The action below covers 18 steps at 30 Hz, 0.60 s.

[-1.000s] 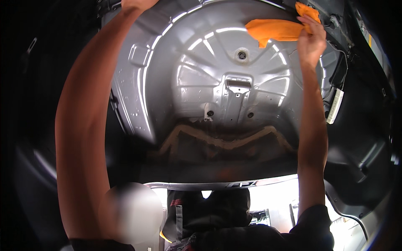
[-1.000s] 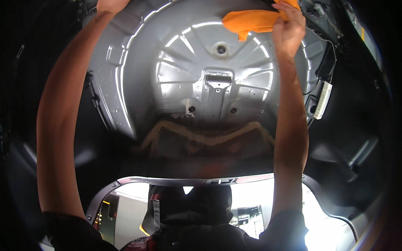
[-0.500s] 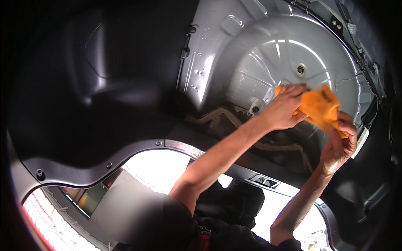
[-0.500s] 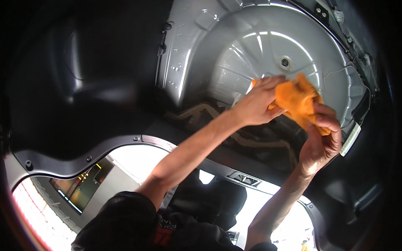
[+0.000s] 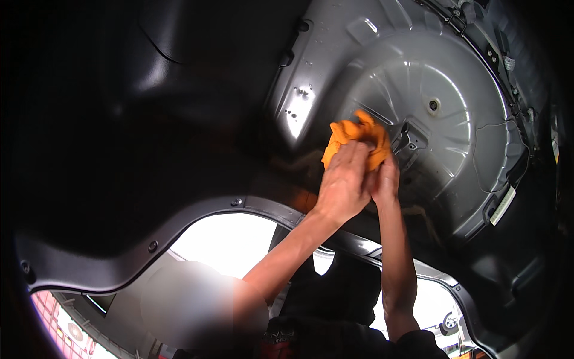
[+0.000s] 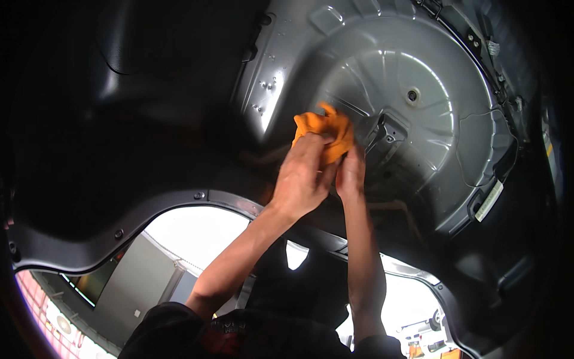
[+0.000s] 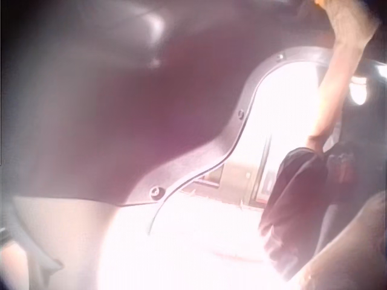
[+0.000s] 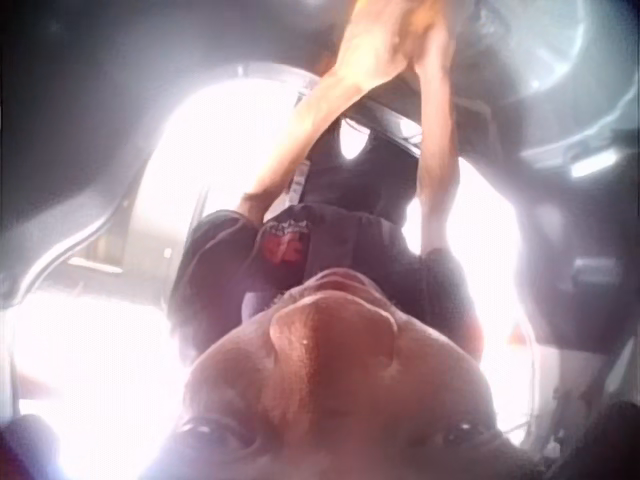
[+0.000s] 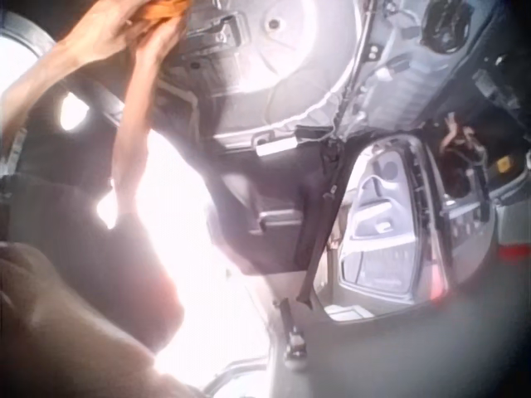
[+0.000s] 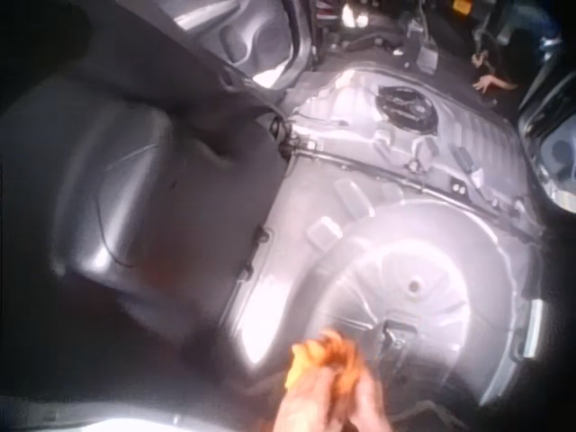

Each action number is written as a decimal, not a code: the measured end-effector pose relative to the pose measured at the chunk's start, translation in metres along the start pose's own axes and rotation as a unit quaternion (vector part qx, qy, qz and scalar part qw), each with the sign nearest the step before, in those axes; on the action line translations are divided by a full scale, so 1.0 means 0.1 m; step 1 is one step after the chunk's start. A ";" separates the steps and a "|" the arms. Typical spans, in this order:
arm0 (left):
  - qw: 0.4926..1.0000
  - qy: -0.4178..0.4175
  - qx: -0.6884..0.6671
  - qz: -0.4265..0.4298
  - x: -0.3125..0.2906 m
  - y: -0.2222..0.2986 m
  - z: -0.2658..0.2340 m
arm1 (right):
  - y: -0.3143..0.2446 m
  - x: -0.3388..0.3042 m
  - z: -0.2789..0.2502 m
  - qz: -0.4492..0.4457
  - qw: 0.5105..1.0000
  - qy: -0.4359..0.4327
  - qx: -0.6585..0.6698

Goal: The person wets an orange microfiber cloth at a wall-mounted faucet and proceeds to wipe the interior surfaces of a car trunk. The person cleans the metal floor, side panels, and the underside of the trunk lid using the damp cloth.

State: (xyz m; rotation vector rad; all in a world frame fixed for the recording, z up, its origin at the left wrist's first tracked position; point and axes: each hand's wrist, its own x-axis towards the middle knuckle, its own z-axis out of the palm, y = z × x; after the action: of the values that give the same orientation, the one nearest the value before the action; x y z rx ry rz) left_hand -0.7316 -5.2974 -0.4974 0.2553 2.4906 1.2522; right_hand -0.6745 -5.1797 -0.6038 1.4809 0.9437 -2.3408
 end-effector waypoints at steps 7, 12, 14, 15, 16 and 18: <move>0.997 -0.008 -0.049 -0.053 -0.17 -0.15 -0.24 | 0.31 -0.05 -0.06 -0.061 0.978 -0.063 -0.190; 0.976 -0.142 -0.166 -0.021 -0.53 0.06 -0.26 | 0.43 0.27 -0.51 -0.128 0.934 -0.084 -0.324; 0.986 -0.118 -0.104 0.048 -0.54 -0.05 -0.40 | 0.25 0.64 -0.51 -0.270 0.825 -0.112 -0.484; 0.992 -0.096 -0.061 0.062 -0.68 -0.13 -0.49 | 0.27 0.90 -0.41 -0.324 0.772 -0.151 -0.525; 0.994 -0.082 -0.024 0.068 -0.68 -0.22 -0.58 | 0.16 1.16 -0.31 -0.381 0.724 -0.166 -0.550; 0.995 -0.054 0.040 0.067 -0.68 -0.39 -0.70 | 0.02 1.68 0.01 -0.477 0.649 -0.182 -0.563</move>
State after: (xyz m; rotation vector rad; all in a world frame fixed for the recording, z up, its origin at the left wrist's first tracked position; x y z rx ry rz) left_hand -0.6960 -5.3936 -0.4751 0.5037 2.4683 1.1557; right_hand -0.7537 -5.1567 -0.7507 -0.0978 2.7001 -1.4736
